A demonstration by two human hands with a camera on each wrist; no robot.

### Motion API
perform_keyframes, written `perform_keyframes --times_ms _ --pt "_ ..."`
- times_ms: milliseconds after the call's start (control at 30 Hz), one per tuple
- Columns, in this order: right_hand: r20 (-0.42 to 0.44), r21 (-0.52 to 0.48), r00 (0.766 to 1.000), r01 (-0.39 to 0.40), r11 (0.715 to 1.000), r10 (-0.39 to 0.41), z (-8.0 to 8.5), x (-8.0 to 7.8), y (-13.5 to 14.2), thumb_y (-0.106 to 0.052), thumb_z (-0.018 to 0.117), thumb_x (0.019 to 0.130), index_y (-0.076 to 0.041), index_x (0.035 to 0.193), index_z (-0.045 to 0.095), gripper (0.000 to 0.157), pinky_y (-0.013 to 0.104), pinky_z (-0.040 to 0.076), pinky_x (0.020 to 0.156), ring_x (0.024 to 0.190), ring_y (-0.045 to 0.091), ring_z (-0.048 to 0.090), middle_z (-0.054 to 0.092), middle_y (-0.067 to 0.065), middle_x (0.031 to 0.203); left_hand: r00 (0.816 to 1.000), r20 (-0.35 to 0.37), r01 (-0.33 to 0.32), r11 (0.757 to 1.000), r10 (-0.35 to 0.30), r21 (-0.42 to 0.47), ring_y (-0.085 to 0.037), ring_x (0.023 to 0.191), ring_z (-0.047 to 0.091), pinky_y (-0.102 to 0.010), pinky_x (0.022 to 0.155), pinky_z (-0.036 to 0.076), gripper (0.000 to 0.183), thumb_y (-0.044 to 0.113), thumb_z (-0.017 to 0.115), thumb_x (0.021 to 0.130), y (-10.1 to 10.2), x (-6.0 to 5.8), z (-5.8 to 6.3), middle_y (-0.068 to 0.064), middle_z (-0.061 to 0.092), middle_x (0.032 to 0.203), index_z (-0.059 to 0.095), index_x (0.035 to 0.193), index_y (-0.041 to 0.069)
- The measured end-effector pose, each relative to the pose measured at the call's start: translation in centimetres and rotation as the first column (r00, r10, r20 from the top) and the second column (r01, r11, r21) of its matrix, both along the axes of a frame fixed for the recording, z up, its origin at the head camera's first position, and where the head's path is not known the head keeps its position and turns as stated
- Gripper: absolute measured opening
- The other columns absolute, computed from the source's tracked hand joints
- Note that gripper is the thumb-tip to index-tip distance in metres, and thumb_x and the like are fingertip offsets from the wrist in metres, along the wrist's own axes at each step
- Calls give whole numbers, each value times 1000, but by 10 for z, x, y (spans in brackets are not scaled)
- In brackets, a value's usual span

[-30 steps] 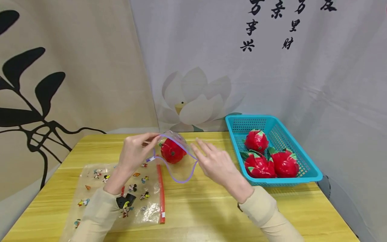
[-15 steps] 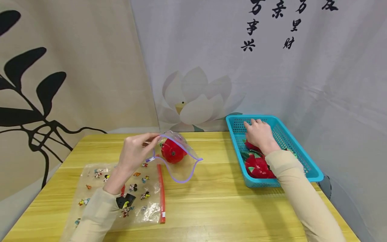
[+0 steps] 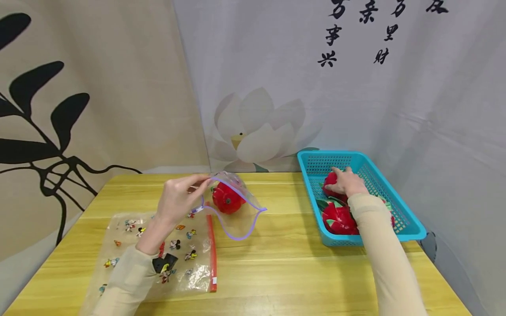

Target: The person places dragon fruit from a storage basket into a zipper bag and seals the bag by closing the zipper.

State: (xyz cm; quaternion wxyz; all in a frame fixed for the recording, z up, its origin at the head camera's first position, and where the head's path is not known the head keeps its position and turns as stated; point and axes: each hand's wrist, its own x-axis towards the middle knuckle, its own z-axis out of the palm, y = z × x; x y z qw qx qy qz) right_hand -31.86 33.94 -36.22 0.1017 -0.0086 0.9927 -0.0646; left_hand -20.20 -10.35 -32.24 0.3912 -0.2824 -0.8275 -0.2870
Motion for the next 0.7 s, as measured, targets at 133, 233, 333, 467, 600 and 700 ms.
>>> perform_keyframes --times_ms 133,233,333,467,600,700 --pt "30 -54 999 17 998 -15 -3 -2 3 -48 54 85 -3 143 14 84 70 32 92 121 61 20 12 42 138 1000 10 -2 1000 2 5 -17 58 68 -18 48 51 10 9 68 81 1 0 0 -12 73 82 71 87 2" --pt "37 -42 999 18 999 -16 -6 -3 1 -47 56 84 -2 143 13 86 68 37 89 116 60 29 14 42 136 1000 8 -2 1000 2 5 -17 58 68 -20 48 52 10 9 68 81 2 0 -1 -12 73 82 71 87 2" --pt "41 -20 999 36 999 -35 -13 -3 0 -48 58 83 -4 143 8 90 64 43 83 106 59 40 11 42 134 1000 6 -5 1000 5 0 -17 58 68 -18 47 51 10 10 68 81 3 0 -1 -11 73 82 71 87 3" --pt "15 -6 999 50 999 -50 -21 -3 1 -48 61 81 -6 144 6 93 58 48 73 90 54 50 8 41 132 1000 11 -9 1000 9 -4 -15 57 67 -13 47 48 10 10 68 81 3 -1 -1 -11 73 81 71 87 3" --pt "-33 -11 999 28 1000 -28 -24 -5 1 -46 64 80 -4 143 9 93 58 49 72 87 53 51 12 42 130 1000 20 -7 1000 7 -2 -15 56 67 -13 47 48 10 10 67 82 3 -1 1 -10 73 81 71 87 3" --pt "-49 -14 999 19 1000 -19 -26 -6 1 -43 65 80 -4 142 10 92 60 48 74 90 54 49 14 42 129 1000 24 -8 1000 8 0 -16 56 67 -14 47 49 9 9 68 81 3 -2 2 -10 73 81 71 87 3"
